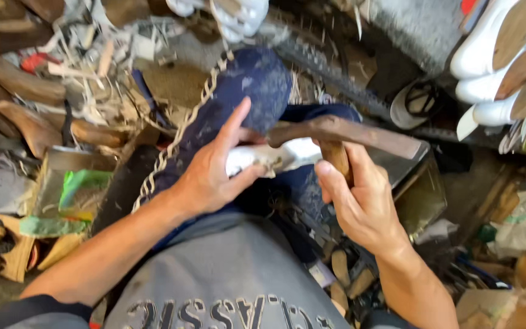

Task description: The person sits on the floor and uses pliers to pull out nails from the sole of a white shoe. They then use a hammer to tap the sole and remove remaining nails, repeating the process of pulling and hammering to clear the sole.

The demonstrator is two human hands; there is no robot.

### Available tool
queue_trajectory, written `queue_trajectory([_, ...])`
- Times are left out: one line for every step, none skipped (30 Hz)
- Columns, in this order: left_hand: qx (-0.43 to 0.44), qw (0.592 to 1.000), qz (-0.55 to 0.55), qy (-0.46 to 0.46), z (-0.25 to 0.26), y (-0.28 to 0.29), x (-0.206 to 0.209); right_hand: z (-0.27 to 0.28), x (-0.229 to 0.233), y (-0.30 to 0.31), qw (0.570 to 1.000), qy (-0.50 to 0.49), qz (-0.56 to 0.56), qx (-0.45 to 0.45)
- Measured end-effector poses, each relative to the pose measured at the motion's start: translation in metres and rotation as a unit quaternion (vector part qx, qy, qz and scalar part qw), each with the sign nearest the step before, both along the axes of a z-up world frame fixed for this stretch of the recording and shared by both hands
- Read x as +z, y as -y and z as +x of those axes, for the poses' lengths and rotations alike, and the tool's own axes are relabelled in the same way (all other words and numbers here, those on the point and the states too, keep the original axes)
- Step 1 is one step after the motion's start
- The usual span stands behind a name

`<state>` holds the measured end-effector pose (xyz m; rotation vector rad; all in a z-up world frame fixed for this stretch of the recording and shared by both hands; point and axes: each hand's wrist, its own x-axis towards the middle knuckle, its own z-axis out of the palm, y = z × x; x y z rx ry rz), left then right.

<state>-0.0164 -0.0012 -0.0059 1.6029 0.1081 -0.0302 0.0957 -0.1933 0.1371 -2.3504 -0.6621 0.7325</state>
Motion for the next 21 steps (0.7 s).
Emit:
queue_trajectory([-0.008,1.0,-0.002,-0.009,-0.003,0.002,0.002,-0.003,0.008,-0.004,1.0,-0.015,-0.006,0.002])
queue_trajectory([-0.012,1.0,0.005,-0.006,0.004,-0.002,0.001,0.001,0.012,-0.012,1.0,-0.018,-0.002,0.008])
queue_trajectory([-0.011,1.0,0.01,-0.001,0.009,-0.004,0.001,0.003,0.004,-0.007,1.0,-0.013,0.002,0.009])
queue_trajectory([-0.02,1.0,-0.004,-0.012,0.009,-0.003,0.002,0.001,-0.003,0.0,0.999,0.044,-0.014,0.024])
queue_trajectory([-0.028,0.999,-0.017,-0.024,0.01,-0.002,0.002,0.0,-0.01,0.007,0.994,0.1,-0.03,0.038])
queue_trajectory([-0.032,0.999,-0.017,-0.024,0.008,-0.002,0.0,0.002,-0.007,-0.001,0.994,0.099,-0.03,0.034])
queue_trajectory([-0.029,0.999,-0.035,0.015,0.006,-0.001,-0.002,0.005,-0.004,-0.009,0.985,0.077,-0.102,0.119])
queue_trajectory([-0.022,0.997,-0.053,0.058,0.009,-0.001,-0.004,0.012,0.0,-0.018,0.962,0.059,-0.172,0.205])
queue_trajectory([-0.023,0.997,-0.052,0.061,0.012,-0.003,-0.003,0.012,0.006,-0.019,0.962,0.062,-0.172,0.204])
queue_trajectory([-0.016,0.998,-0.03,0.054,0.013,-0.004,-0.001,0.013,0.011,-0.021,0.977,0.077,-0.117,0.16])
queue_trajectory([-0.009,0.999,-0.007,0.046,0.013,-0.006,0.0,0.013,0.016,-0.024,0.987,0.091,-0.062,0.115])
queue_trajectory([-0.005,0.999,-0.009,0.041,0.014,-0.006,-0.001,0.01,0.01,-0.027,0.987,0.085,-0.063,0.12])
queue_trajectory([-0.006,0.999,-0.028,0.04,0.015,-0.005,-0.002,0.008,0.005,-0.029,0.975,0.097,-0.134,0.146])
queue_trajectory([-0.014,0.998,-0.044,0.048,0.021,-0.008,-0.003,0.006,0.0,-0.032,0.959,0.115,-0.202,0.162])
queue_trajectory([-0.017,0.998,-0.042,0.05,0.018,-0.008,-0.004,0.006,0.002,-0.031,0.959,0.117,-0.201,0.159])
queue_trajectory([-0.008,0.998,-0.021,0.061,0.019,-0.007,-0.006,0.008,0.003,-0.029,0.973,0.12,-0.111,0.163])
queue_trajectory([0.001,0.997,-0.001,0.072,0.019,-0.007,-0.007,0.011,0.005,-0.027,0.978,0.124,-0.02,0.167])
queue_trajectory([0.005,0.997,0.0,0.075,0.024,-0.009,-0.005,0.007,-0.002,-0.018,0.977,0.126,-0.02,0.17])
queue_trajectory([0.0,0.997,-0.01,0.07,0.028,-0.011,-0.003,0.002,-0.009,-0.008,0.98,0.174,0.03,0.09])
queue_trajectory([-0.006,0.998,-0.025,0.058,0.026,-0.011,-0.001,-0.007,-0.015,0.003,0.974,0.212,0.075,0.005])
queue_trajectory([-0.005,0.998,-0.029,0.052,0.025,-0.011,0.0,-0.014,-0.033,0.017,0.976,0.207,0.072,0.006])
